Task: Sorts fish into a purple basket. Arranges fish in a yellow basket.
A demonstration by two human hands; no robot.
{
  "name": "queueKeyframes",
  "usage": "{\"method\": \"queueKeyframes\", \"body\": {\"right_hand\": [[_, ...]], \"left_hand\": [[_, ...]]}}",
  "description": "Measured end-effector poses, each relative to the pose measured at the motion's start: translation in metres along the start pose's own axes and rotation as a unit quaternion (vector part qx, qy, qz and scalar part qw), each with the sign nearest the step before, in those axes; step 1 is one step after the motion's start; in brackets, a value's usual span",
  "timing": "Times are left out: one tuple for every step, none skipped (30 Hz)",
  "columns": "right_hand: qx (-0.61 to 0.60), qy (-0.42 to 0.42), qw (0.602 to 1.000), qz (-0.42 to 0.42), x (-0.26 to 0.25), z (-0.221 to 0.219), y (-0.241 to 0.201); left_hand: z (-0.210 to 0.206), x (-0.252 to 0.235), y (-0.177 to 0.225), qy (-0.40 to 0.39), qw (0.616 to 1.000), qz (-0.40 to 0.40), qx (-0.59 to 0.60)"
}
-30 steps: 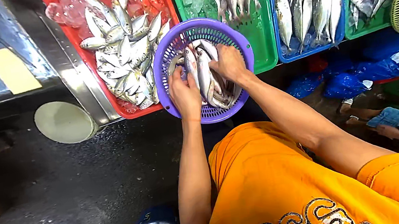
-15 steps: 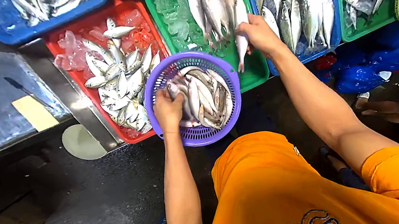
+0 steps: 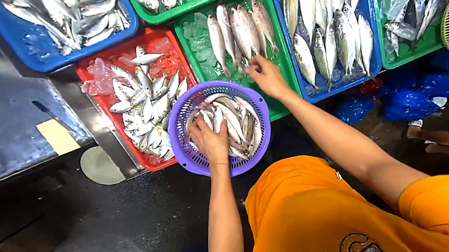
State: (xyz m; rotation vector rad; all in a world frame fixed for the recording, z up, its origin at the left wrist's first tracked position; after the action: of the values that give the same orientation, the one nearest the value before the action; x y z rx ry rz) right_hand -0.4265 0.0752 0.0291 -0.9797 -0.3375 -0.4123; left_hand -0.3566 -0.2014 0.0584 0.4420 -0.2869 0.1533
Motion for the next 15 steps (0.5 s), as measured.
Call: {"method": "queueKeyframes", "body": {"right_hand": [[-0.002, 0.007, 1.000, -0.010, 0.020, 0.005, 0.013], [-0.003, 0.018, 1.000, -0.018, 0.040, 0.010, 0.025], [-0.003, 0.038, 0.999, -0.019, 0.060, 0.017, 0.034], [-0.003, 0.063, 0.998, -0.015, 0.077, 0.025, 0.040], [-0.003, 0.086, 0.996, -0.007, 0.092, 0.032, 0.042], [-0.007, 0.108, 0.994, 0.006, 0.104, 0.038, 0.042], [-0.013, 0.119, 0.993, 0.021, 0.114, 0.042, 0.038], [-0.019, 0.119, 0.992, 0.038, 0.123, 0.041, 0.031], [-0.029, 0.109, 0.992, 0.057, 0.130, 0.037, 0.022], [-0.037, 0.092, 0.992, 0.076, 0.133, 0.031, 0.010], [-0.039, 0.072, 0.992, 0.095, 0.134, 0.022, -0.003], [-0.029, 0.050, 0.992, 0.111, 0.135, 0.010, -0.015], [-0.007, 0.029, 0.992, 0.121, 0.133, -0.005, -0.024], [0.029, 0.007, 0.992, 0.122, 0.129, -0.022, -0.031], [0.077, -0.020, 0.991, 0.111, 0.124, -0.042, -0.036]], "left_hand": [[-0.001, -0.003, -0.004, 0.005, 1.000, 0.010, 0.002], [-0.001, -0.005, -0.009, 0.008, 1.000, 0.017, 0.004], [0.000, -0.006, -0.013, 0.010, 1.000, 0.024, 0.006], [0.003, -0.008, -0.017, 0.006, 0.999, 0.033, 0.008], [0.006, -0.008, -0.020, 0.002, 0.999, 0.041, 0.010], [0.009, -0.006, -0.022, -0.002, 0.999, 0.046, 0.013], [0.011, -0.003, -0.024, -0.002, 0.999, 0.047, 0.012], [0.012, 0.001, -0.025, 0.000, 0.999, 0.044, 0.008], [0.012, 0.003, -0.027, 0.002, 0.999, 0.038, 0.004], [0.012, 0.003, -0.028, 0.004, 0.999, 0.032, 0.002], [0.011, 0.001, -0.029, 0.005, 1.000, 0.028, 0.000], [0.010, 0.000, -0.031, 0.006, 1.000, 0.026, -0.002], [0.010, -0.002, -0.031, 0.006, 1.000, 0.025, -0.003], [0.010, -0.004, -0.031, 0.005, 1.000, 0.026, -0.002], [0.010, -0.006, -0.031, 0.004, 1.000, 0.028, -0.004]]}}
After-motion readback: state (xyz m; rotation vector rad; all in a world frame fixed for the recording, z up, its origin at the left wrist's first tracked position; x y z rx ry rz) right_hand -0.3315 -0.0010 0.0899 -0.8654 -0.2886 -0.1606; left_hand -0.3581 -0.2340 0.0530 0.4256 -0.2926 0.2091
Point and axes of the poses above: each hand's wrist, its own x-axis away from the middle knuckle, its own z-axis out of the back of the hand, y = z × x, the point moved 6 cm from there along -x, towards the middle knuckle, and after that the axes turned 3 degrees about -z, right-handed, at the moved point
